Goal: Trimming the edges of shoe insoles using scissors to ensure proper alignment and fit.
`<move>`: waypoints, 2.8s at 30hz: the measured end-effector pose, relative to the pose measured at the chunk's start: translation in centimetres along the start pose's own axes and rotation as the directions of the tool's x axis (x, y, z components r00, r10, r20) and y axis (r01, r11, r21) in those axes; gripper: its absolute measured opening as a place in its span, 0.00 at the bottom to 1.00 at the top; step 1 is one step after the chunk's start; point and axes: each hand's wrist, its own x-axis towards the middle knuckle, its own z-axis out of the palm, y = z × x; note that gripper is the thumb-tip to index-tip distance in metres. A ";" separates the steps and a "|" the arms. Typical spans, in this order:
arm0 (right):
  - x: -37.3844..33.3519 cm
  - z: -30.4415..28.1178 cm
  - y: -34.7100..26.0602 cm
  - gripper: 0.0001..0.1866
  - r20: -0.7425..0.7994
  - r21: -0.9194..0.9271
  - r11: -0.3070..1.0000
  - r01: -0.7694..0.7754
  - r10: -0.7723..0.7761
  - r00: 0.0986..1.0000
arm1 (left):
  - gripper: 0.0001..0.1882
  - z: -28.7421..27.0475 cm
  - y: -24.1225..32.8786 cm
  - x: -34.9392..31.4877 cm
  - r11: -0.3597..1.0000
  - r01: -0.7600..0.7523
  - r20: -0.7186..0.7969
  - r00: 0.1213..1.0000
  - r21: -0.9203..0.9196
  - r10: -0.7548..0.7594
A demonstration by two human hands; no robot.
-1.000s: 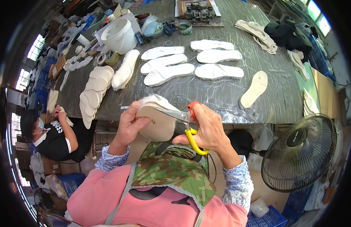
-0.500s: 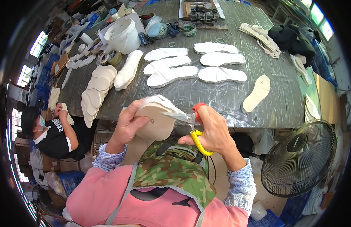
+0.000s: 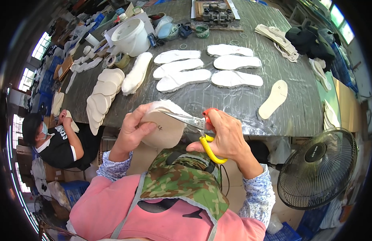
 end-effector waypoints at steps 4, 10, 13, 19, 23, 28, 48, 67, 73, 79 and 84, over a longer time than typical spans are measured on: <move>-0.2 -0.1 0.2 0.38 -0.011 -0.002 1.000 0.000 0.000 1.000 | 0.24 -1.0 0.4 0.2 0.999 0.005 0.006 1.000 0.033 -0.005; -0.4 -0.4 0.4 0.40 0.081 -0.041 0.998 -0.056 0.059 0.995 | 0.24 -1.4 0.7 0.4 0.994 0.070 0.044 0.996 0.079 -0.073; 0.2 -0.6 -0.6 0.45 0.100 -0.053 0.997 -0.055 0.060 0.993 | 0.25 -1.3 0.5 0.5 0.990 0.060 0.087 0.994 0.127 -0.071; 0.7 -0.2 -0.4 0.45 0.031 -0.042 0.999 0.003 -0.002 1.000 | 0.26 -1.0 0.8 0.7 0.992 0.019 0.096 0.995 0.126 -0.031; 0.2 -0.3 -0.3 0.43 0.062 -0.021 0.999 -0.041 0.042 0.997 | 0.26 -1.4 1.2 0.8 0.994 0.039 0.107 0.993 0.102 -0.050; -0.2 0.0 0.4 0.39 0.038 -0.042 0.999 -0.031 0.033 0.999 | 0.24 -1.6 0.9 0.7 0.993 0.031 0.076 0.996 0.111 -0.039; 0.1 -1.1 0.2 0.45 0.147 -0.078 0.992 -0.097 0.108 0.983 | 0.24 -1.9 1.4 1.4 0.984 0.000 0.192 0.981 0.179 -0.035; 1.4 -1.6 -0.4 0.48 0.147 -0.036 0.999 0.032 -0.027 0.989 | 0.24 -2.1 1.4 1.7 0.986 -0.079 0.195 0.980 0.146 0.050; 1.0 -1.6 0.1 0.39 0.146 -0.040 0.999 0.013 -0.007 0.989 | 0.25 -2.8 1.5 1.8 0.987 -0.072 0.208 0.977 0.145 0.041; 0.5 -0.9 0.5 0.38 0.170 -0.012 0.999 -0.053 0.054 0.984 | 0.28 -3.1 1.6 1.8 0.994 -0.023 0.231 0.973 0.108 -0.002; 1.8 -1.6 -1.1 0.45 0.173 -0.072 0.997 0.028 -0.015 0.985 | 0.25 -2.7 1.0 1.7 0.993 0.002 0.234 0.972 0.114 -0.029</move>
